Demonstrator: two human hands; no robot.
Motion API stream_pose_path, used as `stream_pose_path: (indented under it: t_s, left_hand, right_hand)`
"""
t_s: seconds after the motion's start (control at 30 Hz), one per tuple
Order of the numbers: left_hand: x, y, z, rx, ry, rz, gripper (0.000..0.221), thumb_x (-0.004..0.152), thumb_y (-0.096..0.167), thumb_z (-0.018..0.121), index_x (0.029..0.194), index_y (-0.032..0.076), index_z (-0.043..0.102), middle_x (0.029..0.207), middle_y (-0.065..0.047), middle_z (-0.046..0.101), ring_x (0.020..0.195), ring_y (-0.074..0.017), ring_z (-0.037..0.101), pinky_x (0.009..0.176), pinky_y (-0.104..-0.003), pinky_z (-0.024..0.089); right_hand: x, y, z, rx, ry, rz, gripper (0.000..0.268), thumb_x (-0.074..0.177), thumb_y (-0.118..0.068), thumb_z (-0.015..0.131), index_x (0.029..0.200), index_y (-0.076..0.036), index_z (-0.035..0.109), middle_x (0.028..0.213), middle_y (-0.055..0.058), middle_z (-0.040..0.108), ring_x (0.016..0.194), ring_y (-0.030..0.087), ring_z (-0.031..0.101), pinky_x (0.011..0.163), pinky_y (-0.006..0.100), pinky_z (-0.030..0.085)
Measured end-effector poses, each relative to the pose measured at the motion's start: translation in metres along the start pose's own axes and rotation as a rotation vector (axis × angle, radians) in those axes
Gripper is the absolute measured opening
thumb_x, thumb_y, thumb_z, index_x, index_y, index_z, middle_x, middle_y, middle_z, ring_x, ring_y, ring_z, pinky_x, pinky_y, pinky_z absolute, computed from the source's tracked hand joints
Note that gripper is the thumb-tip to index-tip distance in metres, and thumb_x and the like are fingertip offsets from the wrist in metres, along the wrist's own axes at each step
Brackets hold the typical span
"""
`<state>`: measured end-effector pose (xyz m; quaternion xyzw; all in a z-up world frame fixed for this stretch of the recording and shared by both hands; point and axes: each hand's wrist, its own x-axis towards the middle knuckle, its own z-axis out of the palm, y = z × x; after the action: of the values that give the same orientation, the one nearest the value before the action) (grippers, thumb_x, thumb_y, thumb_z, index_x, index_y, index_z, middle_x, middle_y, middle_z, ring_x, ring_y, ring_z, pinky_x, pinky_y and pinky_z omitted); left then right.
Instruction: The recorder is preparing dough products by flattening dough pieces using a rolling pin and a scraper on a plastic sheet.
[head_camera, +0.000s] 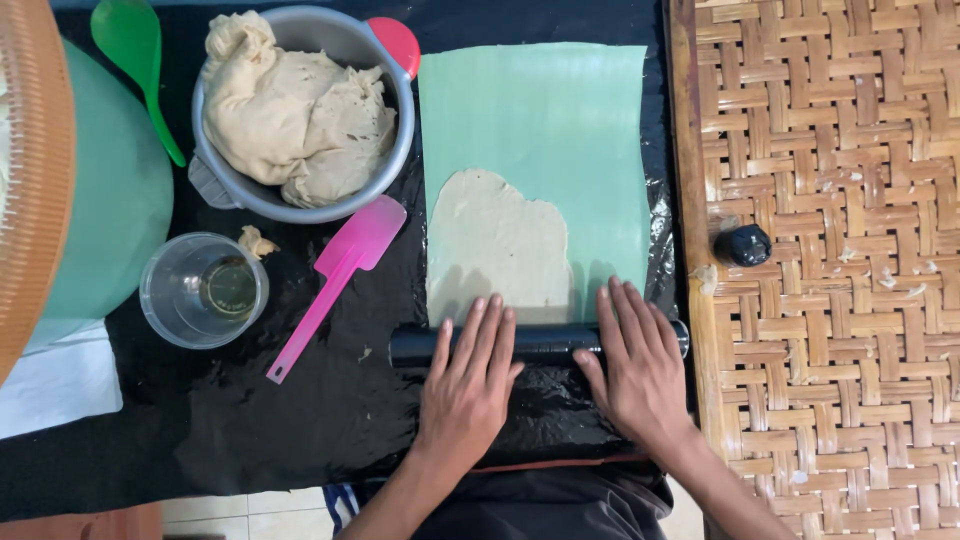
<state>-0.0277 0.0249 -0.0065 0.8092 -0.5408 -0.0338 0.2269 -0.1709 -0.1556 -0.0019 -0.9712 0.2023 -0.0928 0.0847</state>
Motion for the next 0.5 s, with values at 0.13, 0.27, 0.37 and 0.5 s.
stream_pose_path:
  t_s: [0.13, 0.27, 0.37, 0.5]
  left_hand:
    - [0.045, -0.012, 0.0, 0.004, 0.011, -0.018, 0.068, 0.103, 0.036, 0.051, 0.152, -0.01, 0.04, 0.162, -0.025, 0.036, 0.153, -0.0359, 0.029, 0.123, -0.06, 0.018]
    - [0.085, -0.033, 0.005, 0.068, 0.009, -0.008, 0.068, 0.105, 0.04, 0.048, 0.153, -0.007, 0.039, 0.166, -0.025, 0.027, 0.157, -0.037, 0.02, 0.125, -0.061, 0.011]
    - [0.11, -0.046, 0.005, 0.083, 0.024, -0.017, 0.069, 0.105, 0.041, 0.047, 0.153, -0.007, 0.037, 0.166, -0.027, 0.021, 0.157, -0.0394, 0.016, 0.124, -0.062, 0.01]
    - [0.123, -0.05, 0.005, 0.082, 0.071, -0.048, 0.072, 0.106, 0.042, 0.047, 0.155, -0.009, 0.035, 0.166, -0.031, 0.016, 0.157, -0.0434, 0.012, 0.124, -0.064, 0.01]
  right_hand:
    - [0.039, 0.012, 0.001, -0.056, 0.003, -0.012, 0.069, 0.102, -0.041, 0.049, 0.152, 0.006, 0.042, 0.157, 0.027, 0.043, 0.147, 0.039, 0.04, 0.12, 0.05, 0.031]
    - [0.076, 0.032, 0.01, -0.025, 0.007, -0.005, 0.061, 0.109, -0.036, 0.043, 0.154, 0.004, 0.043, 0.16, 0.033, 0.037, 0.15, 0.045, 0.034, 0.121, 0.052, 0.028]
    - [0.101, 0.039, 0.009, 0.068, 0.041, 0.032, 0.06, 0.112, -0.036, 0.041, 0.154, 0.006, 0.044, 0.159, 0.036, 0.035, 0.151, 0.048, 0.032, 0.122, 0.053, 0.028]
    - [0.118, 0.039, 0.002, 0.137, 0.085, 0.11, 0.06, 0.112, -0.038, 0.041, 0.152, 0.007, 0.045, 0.158, 0.037, 0.036, 0.15, 0.049, 0.032, 0.122, 0.051, 0.03]
